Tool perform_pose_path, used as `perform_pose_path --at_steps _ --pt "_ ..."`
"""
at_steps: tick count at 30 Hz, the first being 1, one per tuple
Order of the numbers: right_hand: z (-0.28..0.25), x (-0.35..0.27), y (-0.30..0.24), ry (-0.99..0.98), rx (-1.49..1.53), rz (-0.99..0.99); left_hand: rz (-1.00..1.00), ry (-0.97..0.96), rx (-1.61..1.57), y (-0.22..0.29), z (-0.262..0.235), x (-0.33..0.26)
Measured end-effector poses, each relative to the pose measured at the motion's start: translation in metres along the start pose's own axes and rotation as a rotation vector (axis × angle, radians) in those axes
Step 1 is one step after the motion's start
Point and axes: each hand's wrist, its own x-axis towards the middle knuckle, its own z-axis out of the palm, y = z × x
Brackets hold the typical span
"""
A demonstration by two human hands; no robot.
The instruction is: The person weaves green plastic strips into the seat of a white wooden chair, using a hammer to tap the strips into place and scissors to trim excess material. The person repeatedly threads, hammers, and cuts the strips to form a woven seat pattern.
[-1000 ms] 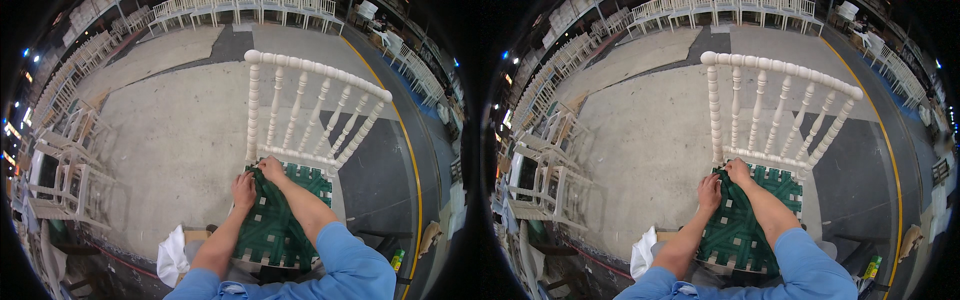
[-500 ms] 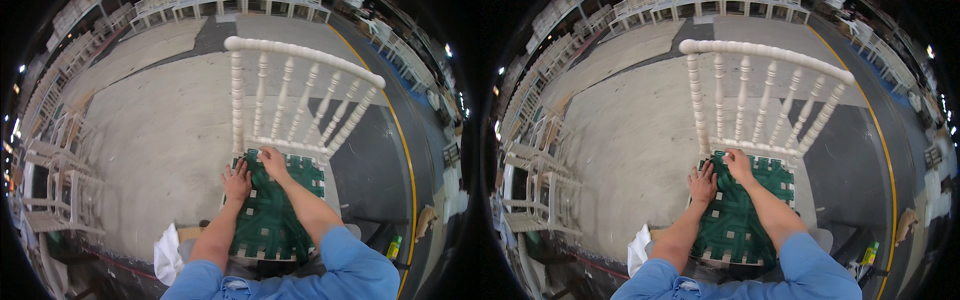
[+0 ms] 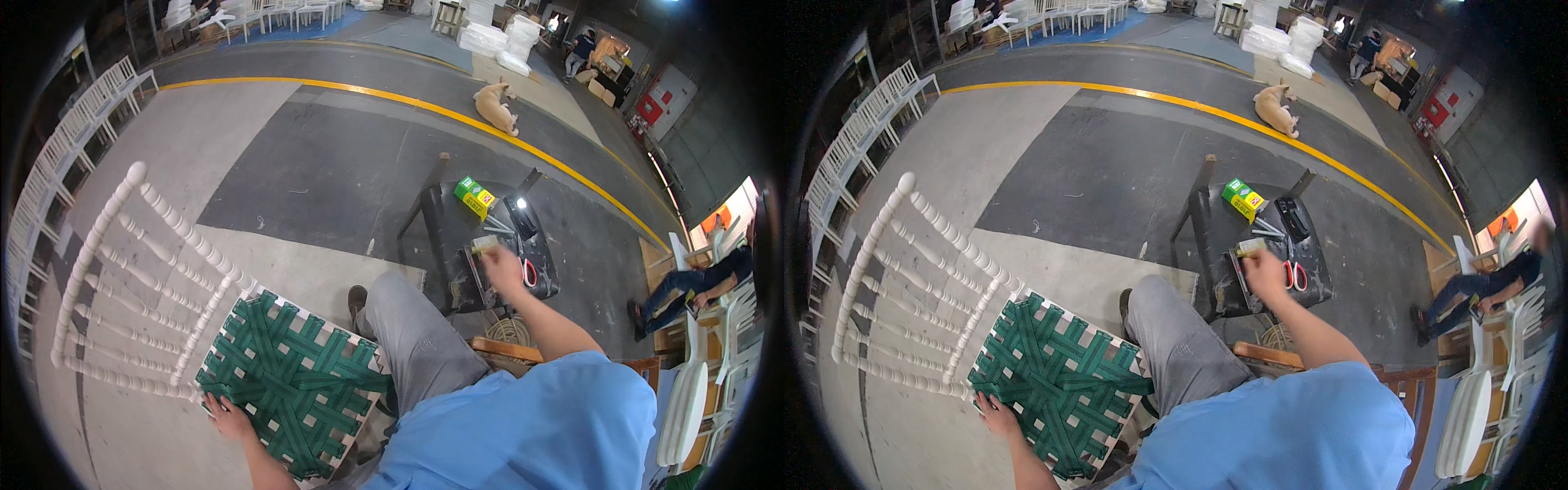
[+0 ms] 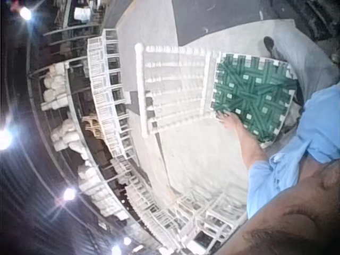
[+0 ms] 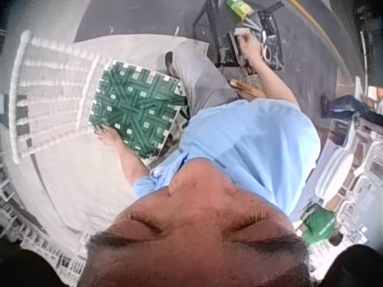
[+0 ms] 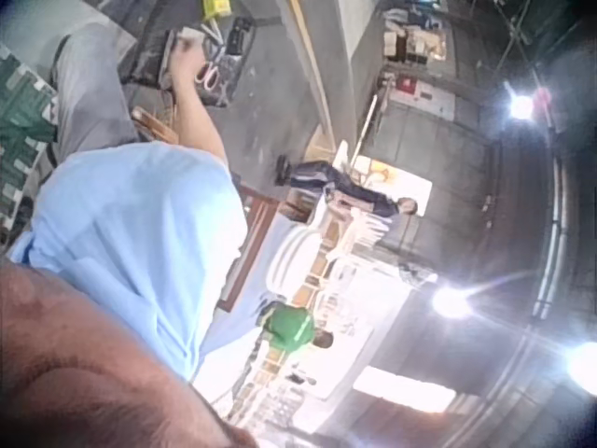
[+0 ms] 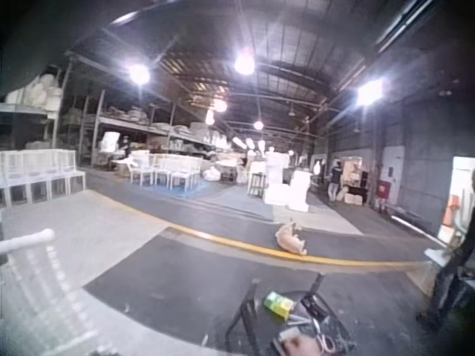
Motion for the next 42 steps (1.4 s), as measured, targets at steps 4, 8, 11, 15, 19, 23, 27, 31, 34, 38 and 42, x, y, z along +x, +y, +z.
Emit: perform_pose_path --at_steps 4,8,11,15,19,23,27,31,34,38,42 --pt "-0.001 0.054 0.057 -0.298 -0.428 0.259 0.049 -0.027 -0.085 -0.003 -0.002 0.0" --pt "0.022 0.063 0.066 -0.325 0.103 0.394 0.012 -0.012 -0.15 -0.02 0.006 0.0" --pt "0.019 0.059 0.057 -0.371 0.256 0.298 -0.053 -0.03 -0.08 -0.022 0.013 0.002" --pt "0.009 0.05 -0.002 -0.305 0.271 0.05 -0.051 0.018 -0.104 -0.027 0.012 0.002" --pt "0.005 0.024 -0.129 -0.538 0.499 -0.346 -0.023 0.131 -0.136 -0.031 0.012 0.002" --pt "0.036 -0.041 -0.286 -0.973 0.472 -0.654 -0.03 0.121 -0.165 -0.037 0.017 0.003" --pt "0.122 -0.148 -0.407 -1.419 0.283 -0.659 -0.017 0.13 -0.187 -0.044 0.021 0.003" --pt "0.213 -0.254 -0.465 -1.677 0.195 -0.693 -0.017 0.162 -0.199 -0.047 0.024 0.004" --pt "0.261 -0.304 -0.477 -1.65 0.185 -0.72 -0.037 0.063 -0.188 -0.049 0.026 0.004" --pt "0.297 -0.328 -0.482 -1.616 0.104 -0.78 -0.043 0.055 -0.192 -0.05 0.027 0.004" --pt "0.312 -0.334 -0.481 -1.553 0.022 -0.742 -0.035 0.126 -0.229 -0.051 0.027 0.005"
